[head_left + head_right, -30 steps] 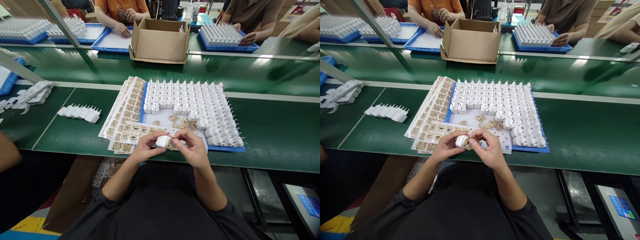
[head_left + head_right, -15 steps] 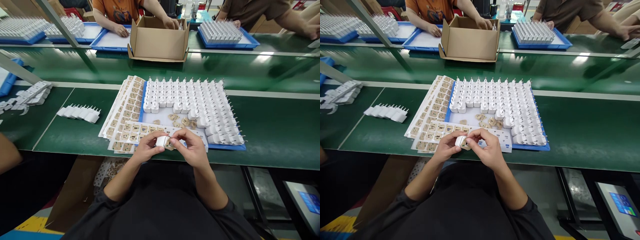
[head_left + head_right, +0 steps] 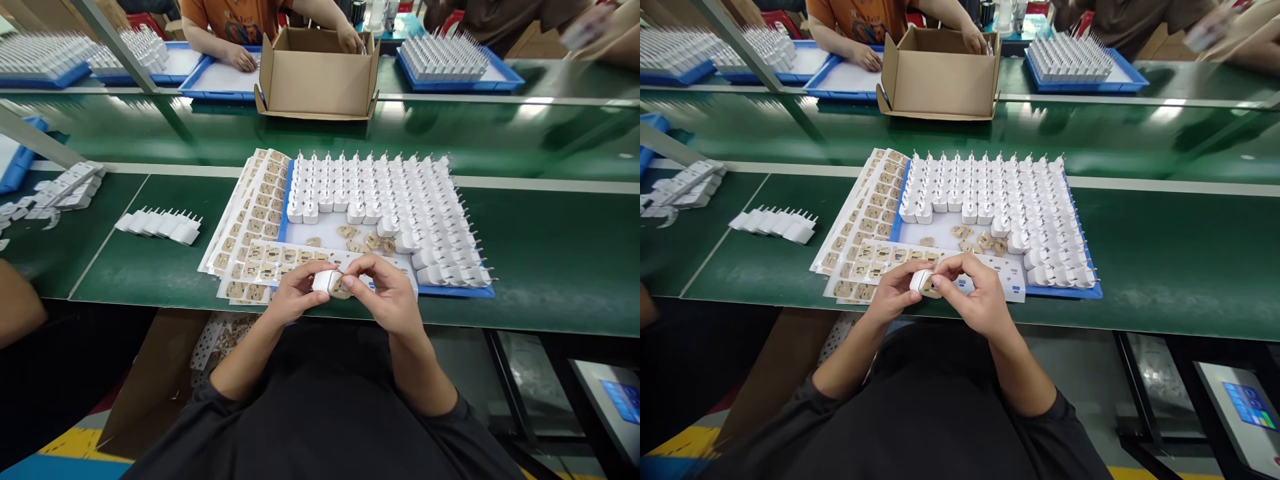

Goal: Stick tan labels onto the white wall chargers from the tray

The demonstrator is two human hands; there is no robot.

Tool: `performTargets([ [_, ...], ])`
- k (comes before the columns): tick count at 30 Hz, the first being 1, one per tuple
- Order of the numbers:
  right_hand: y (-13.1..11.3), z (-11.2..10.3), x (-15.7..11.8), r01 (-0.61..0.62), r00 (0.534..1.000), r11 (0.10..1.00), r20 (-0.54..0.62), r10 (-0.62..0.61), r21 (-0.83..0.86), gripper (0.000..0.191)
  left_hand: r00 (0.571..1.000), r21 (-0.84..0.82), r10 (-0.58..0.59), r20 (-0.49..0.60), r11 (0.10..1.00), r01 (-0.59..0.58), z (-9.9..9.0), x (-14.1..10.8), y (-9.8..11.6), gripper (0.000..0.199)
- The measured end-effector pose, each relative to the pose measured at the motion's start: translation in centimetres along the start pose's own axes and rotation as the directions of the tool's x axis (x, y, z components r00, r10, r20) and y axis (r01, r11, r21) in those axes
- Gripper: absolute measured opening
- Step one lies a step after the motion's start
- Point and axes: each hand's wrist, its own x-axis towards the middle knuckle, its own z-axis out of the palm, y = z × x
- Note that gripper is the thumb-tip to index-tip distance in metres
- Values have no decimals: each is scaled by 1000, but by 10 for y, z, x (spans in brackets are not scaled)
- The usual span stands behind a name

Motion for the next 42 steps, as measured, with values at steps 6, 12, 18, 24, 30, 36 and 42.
performTargets([
  [6,-2,0,0,-1,1000,1000,6,1,-17,3,1000,5,-6,10,1000,6,-1,-1,1,39],
  [12,-3,2,1,-12,1000,999,2,12,-53,3,1000,22,-4,1,1000,4,-1,-1,-1,41],
  [18,-3,3,1,15,1000,991,-13,-17,-135,3,1000,50,4,-13,999,-4,-3,-1,-3,42],
  [24,-2,7,1,57,998,967,-13,-62,-248,4,999,75,21,-29,997,-19,-5,0,-2,42],
  [30,2,8,3,-3,1000,986,10,5,-164,23,999,61,13,-33,998,-11,-6,-3,-8,44],
  [36,5,8,5,-59,985,997,164,51,45,28,994,-10,87,-69,996,-88,-6,-4,-13,41],
  [42,5,7,3,-68,987,998,150,66,7,27,995,9,63,-75,998,-63,-7,-4,-14,43],
])
